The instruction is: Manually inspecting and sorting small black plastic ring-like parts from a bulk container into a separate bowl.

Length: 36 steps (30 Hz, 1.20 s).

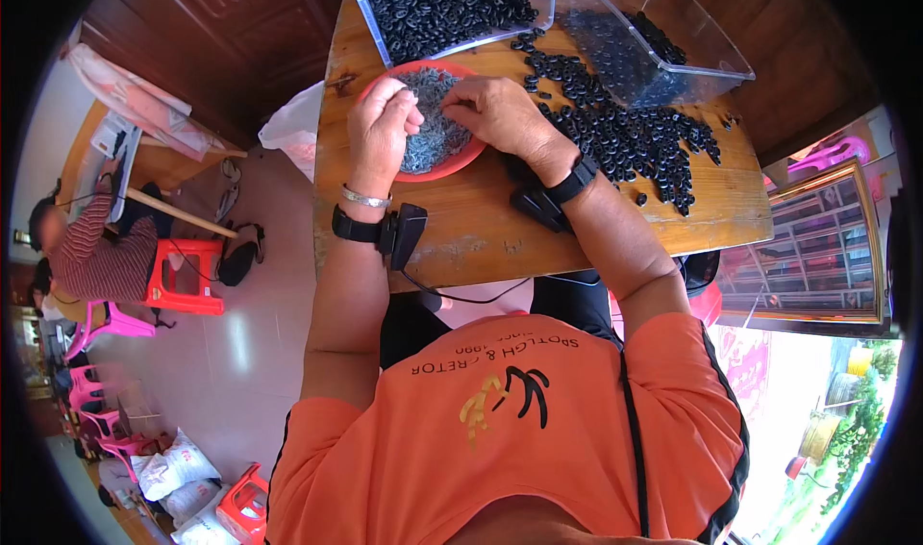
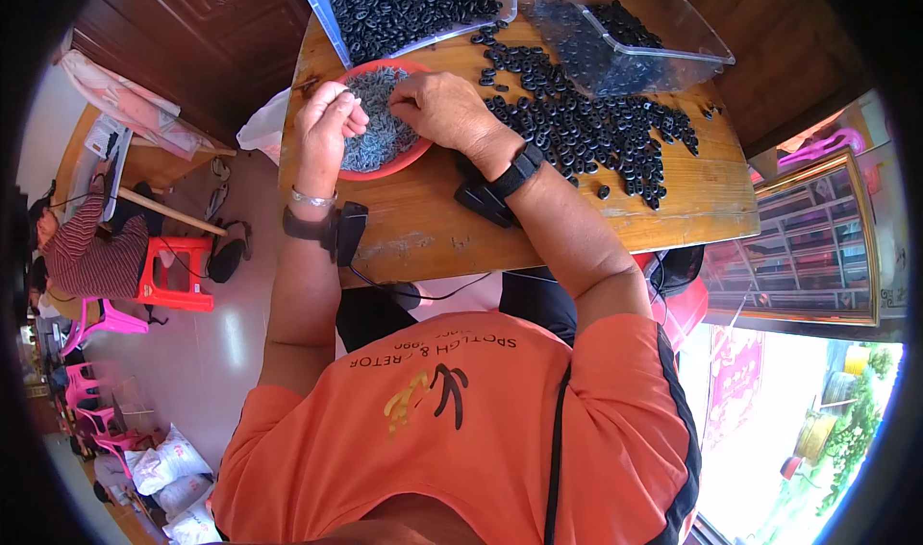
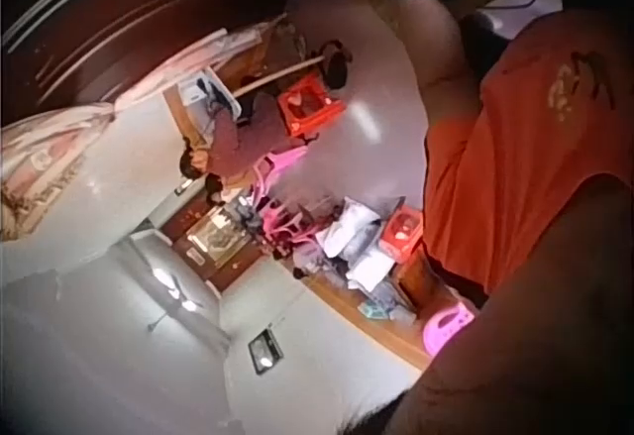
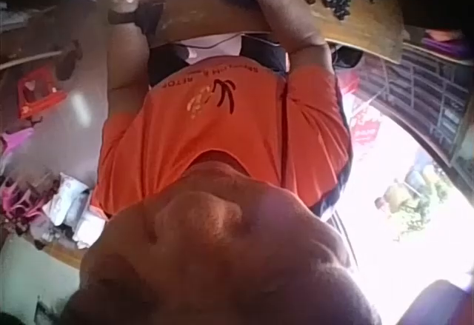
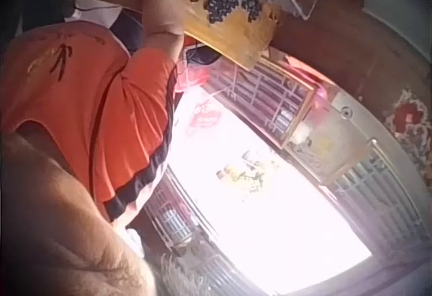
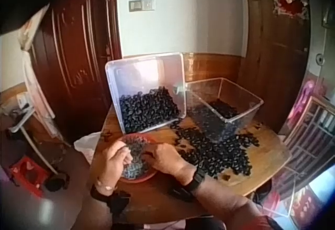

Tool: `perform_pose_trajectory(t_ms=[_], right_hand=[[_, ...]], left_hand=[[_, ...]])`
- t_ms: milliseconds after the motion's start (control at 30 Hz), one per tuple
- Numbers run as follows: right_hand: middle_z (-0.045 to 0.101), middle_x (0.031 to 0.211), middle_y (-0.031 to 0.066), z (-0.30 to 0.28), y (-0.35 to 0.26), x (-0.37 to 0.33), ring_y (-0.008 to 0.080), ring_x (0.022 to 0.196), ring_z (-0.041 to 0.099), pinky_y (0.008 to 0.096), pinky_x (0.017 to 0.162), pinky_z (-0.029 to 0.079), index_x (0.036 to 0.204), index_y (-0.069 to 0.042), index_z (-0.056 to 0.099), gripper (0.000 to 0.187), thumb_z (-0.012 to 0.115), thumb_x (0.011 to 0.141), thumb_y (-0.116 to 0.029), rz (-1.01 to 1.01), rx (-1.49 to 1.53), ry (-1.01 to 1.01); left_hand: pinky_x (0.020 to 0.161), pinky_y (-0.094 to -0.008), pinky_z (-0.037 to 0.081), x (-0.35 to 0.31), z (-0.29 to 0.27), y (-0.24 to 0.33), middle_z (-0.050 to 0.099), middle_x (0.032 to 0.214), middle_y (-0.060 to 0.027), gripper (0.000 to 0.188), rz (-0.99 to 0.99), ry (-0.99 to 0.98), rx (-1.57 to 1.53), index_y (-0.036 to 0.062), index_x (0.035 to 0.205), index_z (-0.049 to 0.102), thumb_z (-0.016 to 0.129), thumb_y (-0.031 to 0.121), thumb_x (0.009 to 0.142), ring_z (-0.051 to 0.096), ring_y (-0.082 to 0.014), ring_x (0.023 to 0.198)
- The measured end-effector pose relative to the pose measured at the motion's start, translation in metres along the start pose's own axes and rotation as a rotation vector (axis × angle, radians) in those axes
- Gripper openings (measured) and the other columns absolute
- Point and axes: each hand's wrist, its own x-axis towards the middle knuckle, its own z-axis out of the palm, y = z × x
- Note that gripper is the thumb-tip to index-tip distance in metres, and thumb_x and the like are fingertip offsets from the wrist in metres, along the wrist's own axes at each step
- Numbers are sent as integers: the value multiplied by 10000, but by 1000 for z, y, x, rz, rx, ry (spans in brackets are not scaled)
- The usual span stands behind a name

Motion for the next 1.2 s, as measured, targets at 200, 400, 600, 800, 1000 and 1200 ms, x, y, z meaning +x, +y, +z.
perform_pose_trajectory(t_ms=[200, 400, 600, 800, 1000, 1200], right_hand=[[630, 892, 89, 9, -5, -1, 297, 822, 613, 397, 728, 493, 878, -84, 671, 156, 670, 745, -165, -186, -203, -173], [662, 881, 84, 8, 0, 2, 232, 803, 638, 324, 724, 501, 880, -72, 671, 116, 658, 786, -138, -67, -53, -88], [653, 862, 17, 8, 12, 5, 82, 832, 593, 238, 766, 481, 960, 9, 653, 138, 639, 844, -64, 187, 603, -105], [640, 884, 12, 10, 19, 7, 78, 809, 588, 220, 770, 481, 983, -13, 640, 125, 613, 870, -60, 169, 791, -139], [627, 858, 5, 4, 7, 6, 67, 749, 563, 219, 727, 484, 992, -20, 628, 142, 611, 897, -124, 245, 918, -53], [624, 839, 0, -3, 0, 5, 66, 754, 565, 212, 720, 482, 988, -21, 631, 153, 610, 904, -148, 231, 935, -38]], left_hand=[[533, -215, 434, 2, -1, -1, 570, 635, -33, 160, 7, 22, 27, 2, 793, 571, 517, 122, 884, 520, -77, 558], [527, -212, 430, 2, -3, -3, 567, 634, -30, 158, -1, 36, 29, 2, 793, 565, 519, 121, 886, 518, -77, 555], [536, -212, 430, 0, -1, 0, 566, 635, -29, 156, 4, 15, 27, 1, 793, 561, 513, 116, 888, 517, -76, 563], [536, -213, 431, 0, -1, 1, 567, 639, -27, 161, 19, -2, 47, 5, 793, 561, 501, 114, 895, 521, -73, 575], [539, -213, 439, -3, 2, 1, 562, 624, -17, 157, -10, -95, 113, 11, 801, 562, 494, 112, 900, 521, -74, 559], [540, -226, 460, -5, 6, -4, 587, 626, -38, 119, 24, -155, 156, 11, 852, 568, 510, 111, 882, 549, -87, 558]])
